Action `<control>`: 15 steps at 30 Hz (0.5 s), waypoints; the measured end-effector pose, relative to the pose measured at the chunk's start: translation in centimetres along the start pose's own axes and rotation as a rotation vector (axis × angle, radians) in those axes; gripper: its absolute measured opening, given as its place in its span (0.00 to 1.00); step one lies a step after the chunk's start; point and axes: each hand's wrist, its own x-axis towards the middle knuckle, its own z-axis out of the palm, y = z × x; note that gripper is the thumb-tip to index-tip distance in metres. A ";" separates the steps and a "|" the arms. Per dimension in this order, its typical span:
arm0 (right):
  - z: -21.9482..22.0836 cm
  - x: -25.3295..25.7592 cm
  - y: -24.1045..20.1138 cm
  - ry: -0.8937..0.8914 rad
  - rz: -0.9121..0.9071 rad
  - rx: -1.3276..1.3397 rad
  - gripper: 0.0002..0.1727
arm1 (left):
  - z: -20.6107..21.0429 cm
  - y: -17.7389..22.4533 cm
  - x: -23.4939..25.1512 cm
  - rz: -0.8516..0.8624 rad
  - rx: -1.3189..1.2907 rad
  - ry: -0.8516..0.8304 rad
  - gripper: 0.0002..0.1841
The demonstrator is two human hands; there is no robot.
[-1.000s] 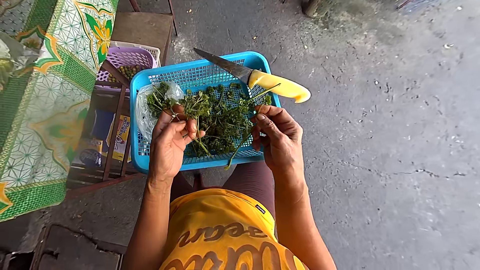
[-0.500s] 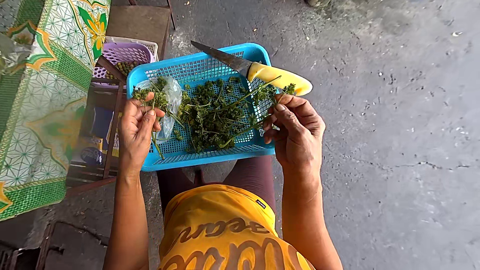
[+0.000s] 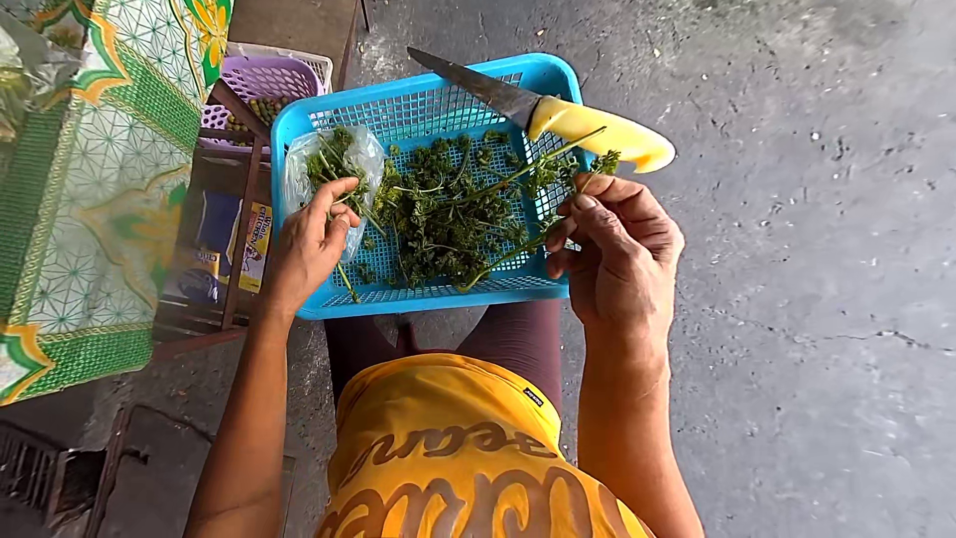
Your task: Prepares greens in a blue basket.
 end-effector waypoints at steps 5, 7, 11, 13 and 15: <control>0.1 -0.2 0.2 0.004 -0.010 -0.006 0.10 | 2.2 0.8 0.2 0.084 0.078 -0.100 0.27; -0.1 -0.2 0.2 0.011 -0.015 -0.004 0.10 | 2.6 1.2 0.3 0.205 0.173 -0.148 0.23; -0.5 -0.3 -0.1 0.032 -0.017 -0.009 0.11 | 2.4 -0.1 1.1 0.338 0.416 -0.284 0.16; -0.8 -0.4 0.0 0.042 -0.019 -0.015 0.10 | 1.9 -1.0 1.6 0.376 0.484 -0.261 0.17; -0.8 -0.3 0.2 0.052 -0.021 -0.010 0.10 | 0.9 -0.4 2.1 0.404 0.484 -0.184 0.19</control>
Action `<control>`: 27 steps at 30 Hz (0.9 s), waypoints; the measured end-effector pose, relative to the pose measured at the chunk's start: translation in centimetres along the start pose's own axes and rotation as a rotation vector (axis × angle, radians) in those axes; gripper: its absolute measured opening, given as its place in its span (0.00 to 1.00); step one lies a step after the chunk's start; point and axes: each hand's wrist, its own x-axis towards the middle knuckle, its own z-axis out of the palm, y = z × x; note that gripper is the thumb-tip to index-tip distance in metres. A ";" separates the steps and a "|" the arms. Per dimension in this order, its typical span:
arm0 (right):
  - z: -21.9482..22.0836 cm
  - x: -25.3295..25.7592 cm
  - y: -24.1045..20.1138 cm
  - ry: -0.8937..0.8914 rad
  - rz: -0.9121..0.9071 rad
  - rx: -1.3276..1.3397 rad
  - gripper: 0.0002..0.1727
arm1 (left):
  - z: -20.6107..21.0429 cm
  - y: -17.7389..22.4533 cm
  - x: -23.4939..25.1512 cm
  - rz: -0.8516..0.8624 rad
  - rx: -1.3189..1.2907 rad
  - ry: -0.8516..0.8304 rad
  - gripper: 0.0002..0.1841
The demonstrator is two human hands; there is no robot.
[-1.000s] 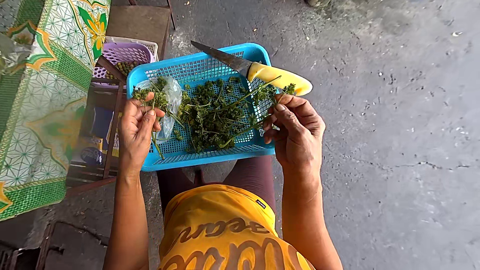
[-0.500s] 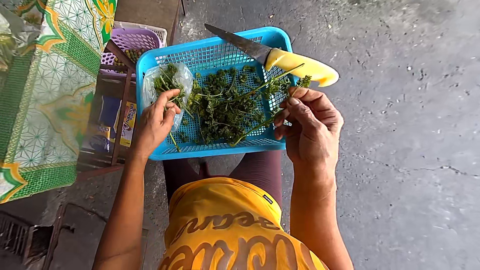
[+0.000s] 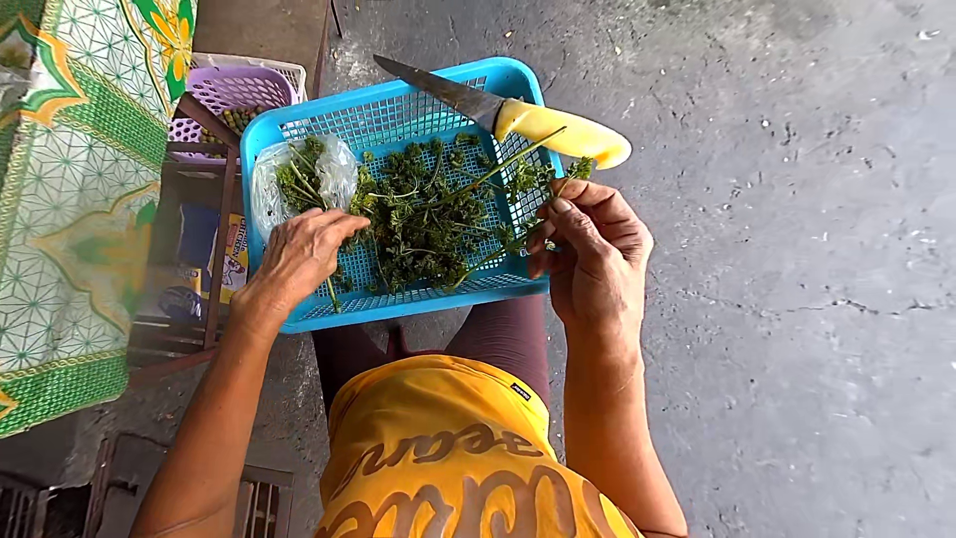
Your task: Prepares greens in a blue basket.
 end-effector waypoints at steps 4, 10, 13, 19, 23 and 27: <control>0.4 -0.1 0.2 0.023 0.008 0.030 0.11 | -3.6 1.1 1.5 0.046 0.026 0.174 0.20; 0.6 -0.2 0.5 0.042 0.022 0.036 0.10 | -2.0 2.2 0.1 0.013 -0.028 -0.083 0.13; 0.3 -0.3 0.8 0.041 0.007 -0.002 0.10 | -1.0 3.1 -1.4 -0.059 -0.106 -0.351 0.12; 0.5 -0.1 1.2 0.029 -0.022 -0.050 0.10 | 0.0 6.6 1.8 -0.076 -0.093 0.068 0.09; 0.3 -0.1 1.2 0.040 -0.010 -0.022 0.11 | 3.7 6.6 4.3 -0.102 0.124 -0.040 0.16; 0.0 -0.2 1.3 0.028 -0.017 0.012 0.10 | 4.1 5.5 5.9 -0.118 0.231 -0.004 0.10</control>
